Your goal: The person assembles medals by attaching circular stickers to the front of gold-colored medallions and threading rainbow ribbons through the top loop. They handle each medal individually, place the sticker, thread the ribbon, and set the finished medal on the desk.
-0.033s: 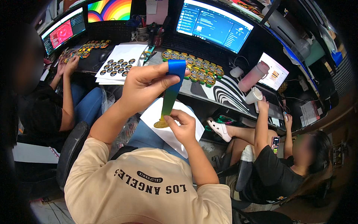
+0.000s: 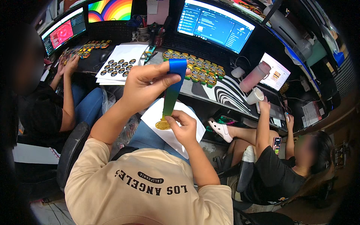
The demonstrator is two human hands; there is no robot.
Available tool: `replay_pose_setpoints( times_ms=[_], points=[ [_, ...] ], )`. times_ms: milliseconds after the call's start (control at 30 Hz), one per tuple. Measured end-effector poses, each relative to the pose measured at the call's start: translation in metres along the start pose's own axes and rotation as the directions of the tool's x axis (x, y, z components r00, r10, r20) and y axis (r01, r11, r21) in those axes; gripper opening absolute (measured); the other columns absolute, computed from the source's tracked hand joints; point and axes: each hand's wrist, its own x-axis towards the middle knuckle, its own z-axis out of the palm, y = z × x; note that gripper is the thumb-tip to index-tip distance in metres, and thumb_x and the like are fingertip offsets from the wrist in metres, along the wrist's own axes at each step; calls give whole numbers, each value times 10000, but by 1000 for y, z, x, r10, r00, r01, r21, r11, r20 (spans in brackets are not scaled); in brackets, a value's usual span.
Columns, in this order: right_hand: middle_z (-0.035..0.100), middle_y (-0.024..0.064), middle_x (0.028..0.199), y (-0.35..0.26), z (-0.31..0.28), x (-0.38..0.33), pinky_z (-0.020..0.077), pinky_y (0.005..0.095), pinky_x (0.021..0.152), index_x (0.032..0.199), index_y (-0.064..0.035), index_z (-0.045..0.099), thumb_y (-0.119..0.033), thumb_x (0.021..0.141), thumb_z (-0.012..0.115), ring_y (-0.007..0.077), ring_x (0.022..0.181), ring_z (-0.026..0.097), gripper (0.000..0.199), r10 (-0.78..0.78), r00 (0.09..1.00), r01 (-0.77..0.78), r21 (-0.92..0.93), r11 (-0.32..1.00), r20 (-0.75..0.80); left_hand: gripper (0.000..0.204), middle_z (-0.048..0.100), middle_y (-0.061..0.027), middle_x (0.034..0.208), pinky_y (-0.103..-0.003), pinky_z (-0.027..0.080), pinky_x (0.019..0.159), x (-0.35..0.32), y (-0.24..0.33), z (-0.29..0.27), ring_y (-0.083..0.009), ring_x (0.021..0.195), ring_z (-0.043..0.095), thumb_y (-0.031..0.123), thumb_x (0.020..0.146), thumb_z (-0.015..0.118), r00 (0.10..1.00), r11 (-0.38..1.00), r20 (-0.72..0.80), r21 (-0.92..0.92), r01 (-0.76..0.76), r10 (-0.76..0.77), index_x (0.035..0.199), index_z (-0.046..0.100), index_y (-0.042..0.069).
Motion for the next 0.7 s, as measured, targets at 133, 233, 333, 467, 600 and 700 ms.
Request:
replay_pose_setpoints(
  times_ms=[133, 233, 333, 467, 600, 700],
  points=[
    [667, 100, 929, 1, 6, 0, 530, 263, 779, 982, 51, 621, 21, 853, 663, 164, 865, 676, 139, -72, 979, 64, -47, 997, -190, 274, 711, -70, 832, -219, 501, 605, 23, -13, -10, -67, 682, 624, 99, 831, 734, 998, 997, -25, 59, -49, 50, 1082, 690, -5],
    [671, 94, 913, -1, 4, 0, 516, 251, 790, 1054, 44, 615, 27, 834, 679, 152, 894, 669, 230, -13, 955, 3, -35, 999, -295, 337, 687, -49, 778, -215, 470, 531, 31, -14, -25, -64, 591, 585, 206, 868, 713, 981, 991, 140, 39, 127, -132, 1141, 670, 14],
    [667, 73, 853, -1, -9, 0, 503, 217, 716, 1057, 59, 645, 13, 805, 726, 123, 841, 658, 269, 108, 962, -146, -138, 980, -251, 432, 655, -35, 774, -225, 481, 501, 38, -12, -39, -62, 547, 561, 301, 932, 625, 878, 967, 406, 99, 235, -255, 1292, 582, 64],
    [645, 44, 718, 7, -25, 0, 479, 197, 610, 910, 38, 661, -23, 793, 750, 121, 684, 640, 159, -77, 989, 7, -486, 874, -125, 515, 656, -127, 1113, -224, 511, 470, 39, -16, -45, -85, 495, 565, 261, 1005, 485, 684, 920, 620, 196, 340, -385, 1475, 332, 116],
    [635, 61, 666, 13, -34, -3, 475, 211, 490, 918, 8, 630, -34, 813, 724, 150, 627, 645, 148, 475, 880, -473, 85, 877, -13, 597, 625, -185, 1190, -231, 526, 453, 34, -30, -43, -117, 495, 604, 368, 1017, 414, 583, 880, 743, 17, 474, -328, 1515, 191, 126],
    [691, 163, 853, 12, -42, 0, 541, 259, 516, 1053, 40, 599, -156, 881, 661, 206, 721, 697, 268, 649, 727, -683, 332, 651, 223, 646, 604, -208, 1223, -234, 520, 420, 30, -37, -37, -135, 480, 617, 427, 1014, 368, 491, 835, 827, -48, 548, -275, 1524, 120, 116]
  ],
)
